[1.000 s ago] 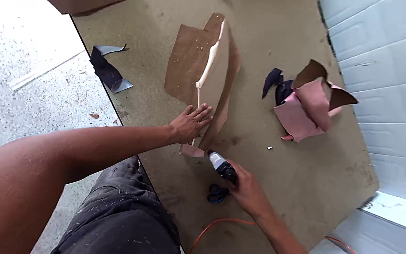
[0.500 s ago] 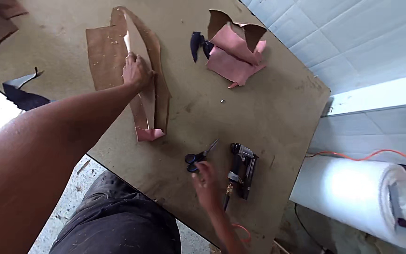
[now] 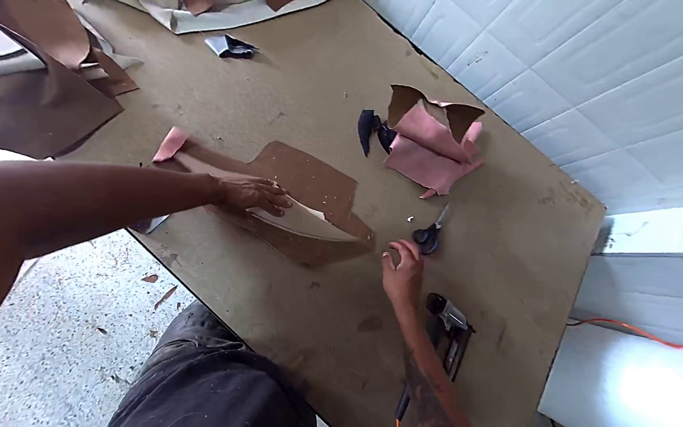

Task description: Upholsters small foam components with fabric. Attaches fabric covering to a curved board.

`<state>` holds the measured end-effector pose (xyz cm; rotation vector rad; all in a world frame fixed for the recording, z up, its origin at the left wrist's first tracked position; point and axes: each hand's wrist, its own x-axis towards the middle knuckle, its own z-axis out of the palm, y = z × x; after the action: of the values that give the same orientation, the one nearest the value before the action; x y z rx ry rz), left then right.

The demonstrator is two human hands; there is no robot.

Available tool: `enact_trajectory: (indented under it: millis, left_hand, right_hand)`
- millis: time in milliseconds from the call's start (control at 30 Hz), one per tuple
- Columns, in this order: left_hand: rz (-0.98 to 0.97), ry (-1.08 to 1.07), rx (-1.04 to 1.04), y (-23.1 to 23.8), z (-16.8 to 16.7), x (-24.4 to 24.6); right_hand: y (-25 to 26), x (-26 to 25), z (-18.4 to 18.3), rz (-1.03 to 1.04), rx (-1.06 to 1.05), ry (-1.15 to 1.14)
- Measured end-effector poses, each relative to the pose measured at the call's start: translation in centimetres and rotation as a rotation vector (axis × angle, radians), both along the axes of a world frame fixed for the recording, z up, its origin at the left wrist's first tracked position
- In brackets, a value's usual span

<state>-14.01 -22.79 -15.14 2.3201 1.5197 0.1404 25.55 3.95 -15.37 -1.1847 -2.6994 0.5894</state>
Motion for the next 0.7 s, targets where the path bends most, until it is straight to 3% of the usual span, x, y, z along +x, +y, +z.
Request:
enact_trajectory:
  millis: [100, 167, 267, 367, 500, 600, 700]
  left_hand:
    - [-0.039, 0.000, -0.002, -0.8, 0.0, -5.0]
    - [-0.042, 0.019, -0.001, -1.5, -0.2, -8.4]
    - [-0.080, 0.007, 0.077, -2.1, -0.7, -12.8]
    - [-0.037, -0.026, 0.129, -2.5, -0.8, -14.0]
    - [0.302, -0.036, 0.150, -3.5, -0.6, -9.1]
    - [0.688, -0.059, 0.070, -5.0, -1.3, -1.7]
    - [0.923, -0.061, 0.014, -6.0, -2.3, 4.7]
  right_hand:
    - [-5.5, -4.0, -1.9, -0.063, -0.128, 0.011]
    - [-8.4, -6.1, -3.5, -0.105, -0.104, -0.013]
    - [-12.4, -9.5, -2.5, -0.100, -0.191, -0.114]
    - [-16.3, -11.1, -2.9, -0.034, -0.202, -0.190]
    - [-19.5, -11.1, -2.6, -0.036, -0.399, -0.137]
    - [-21.3, -9.5, -3.0, -0.135, -0.752, 0.015]
    - [-22.4, -8.1, -3.4, -0.288, -1.092, 0.216]
